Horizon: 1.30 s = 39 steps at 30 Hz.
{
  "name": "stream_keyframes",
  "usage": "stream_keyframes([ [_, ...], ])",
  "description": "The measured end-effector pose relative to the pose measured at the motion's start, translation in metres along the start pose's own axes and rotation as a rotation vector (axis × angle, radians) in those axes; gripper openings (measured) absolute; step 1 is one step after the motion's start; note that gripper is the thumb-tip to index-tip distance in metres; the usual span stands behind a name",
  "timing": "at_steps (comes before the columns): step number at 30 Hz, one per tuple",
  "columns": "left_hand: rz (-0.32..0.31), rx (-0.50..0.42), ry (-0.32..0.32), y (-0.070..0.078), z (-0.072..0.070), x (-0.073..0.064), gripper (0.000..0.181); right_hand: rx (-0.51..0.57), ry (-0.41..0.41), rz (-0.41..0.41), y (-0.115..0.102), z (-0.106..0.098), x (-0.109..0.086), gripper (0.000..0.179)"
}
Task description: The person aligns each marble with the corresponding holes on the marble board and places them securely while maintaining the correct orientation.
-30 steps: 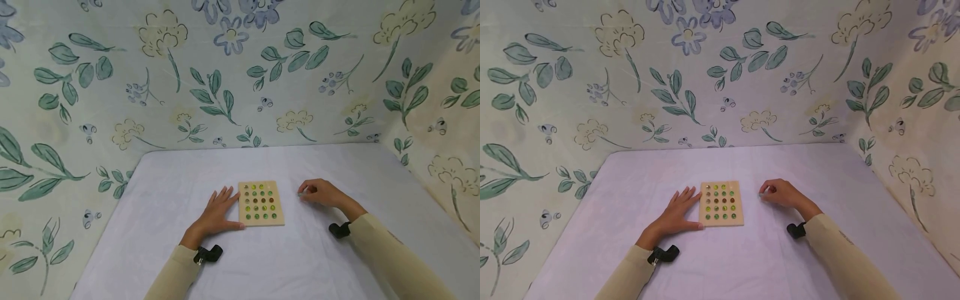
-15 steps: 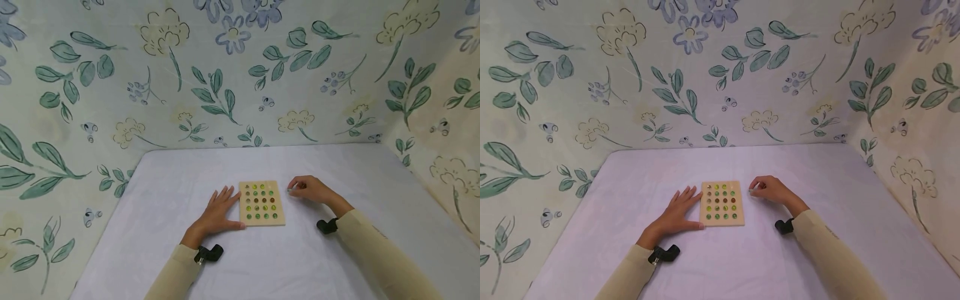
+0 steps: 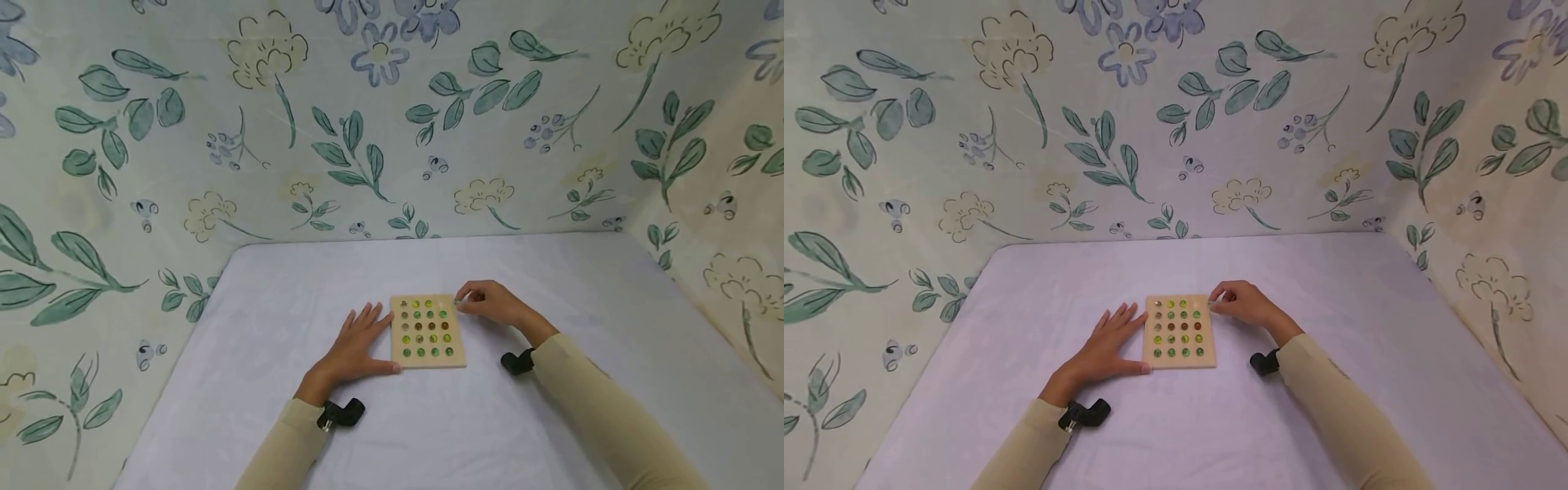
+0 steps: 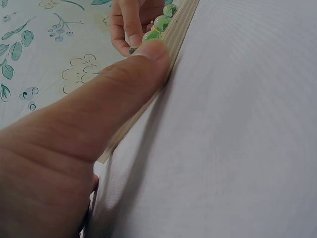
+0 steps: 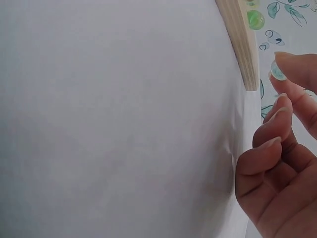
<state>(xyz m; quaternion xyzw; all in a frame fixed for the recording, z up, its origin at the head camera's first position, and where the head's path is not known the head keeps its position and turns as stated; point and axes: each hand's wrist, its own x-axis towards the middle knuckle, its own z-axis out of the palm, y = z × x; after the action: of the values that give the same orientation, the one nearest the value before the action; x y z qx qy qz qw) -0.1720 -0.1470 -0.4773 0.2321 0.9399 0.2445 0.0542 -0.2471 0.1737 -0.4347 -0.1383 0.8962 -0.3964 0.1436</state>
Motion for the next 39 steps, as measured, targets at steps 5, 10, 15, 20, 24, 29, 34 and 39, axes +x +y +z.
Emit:
stream_keyframes([
  [5, -0.005, 0.002, 0.003, 0.000, 0.000, 0.000, 0.108, 0.017, -0.001, -0.003, -0.003, 0.006, 0.006, 0.016],
  [10, 0.003, 0.007, 0.002, -0.002, 0.002, 0.000, 0.108, 0.009, 0.005, -0.013, -0.003, 0.011, 0.012, 0.016],
  [15, 0.018, 0.013, 0.008, -0.003, 0.003, 0.000, 0.107, 0.004, 0.003, 0.012, -0.006, 0.014, 0.016, 0.016],
  [20, 0.012, 0.013, 0.009, -0.002, 0.002, 0.001, 0.108, 0.005, -0.005, 0.019, -0.009, 0.015, 0.020, 0.016],
  [24, 0.008, 0.009, 0.003, -0.002, 0.002, 0.000, 0.108, -0.008, -0.016, 0.022, -0.010, 0.015, 0.022, 0.017],
  [29, 0.009, 0.017, 0.001, -0.002, 0.003, 0.000, 0.109, -0.012, -0.021, 0.025, -0.011, 0.017, 0.021, 0.018],
  [34, 0.006, 0.007, 0.010, -0.002, 0.003, 0.000, 0.109, -0.011, -0.015, 0.011, -0.012, 0.017, 0.021, 0.018],
  [39, 0.000, -0.001, 0.002, -0.002, 0.002, 0.001, 0.109, -0.011, -0.014, 0.018, -0.014, 0.016, 0.021, 0.018],
])
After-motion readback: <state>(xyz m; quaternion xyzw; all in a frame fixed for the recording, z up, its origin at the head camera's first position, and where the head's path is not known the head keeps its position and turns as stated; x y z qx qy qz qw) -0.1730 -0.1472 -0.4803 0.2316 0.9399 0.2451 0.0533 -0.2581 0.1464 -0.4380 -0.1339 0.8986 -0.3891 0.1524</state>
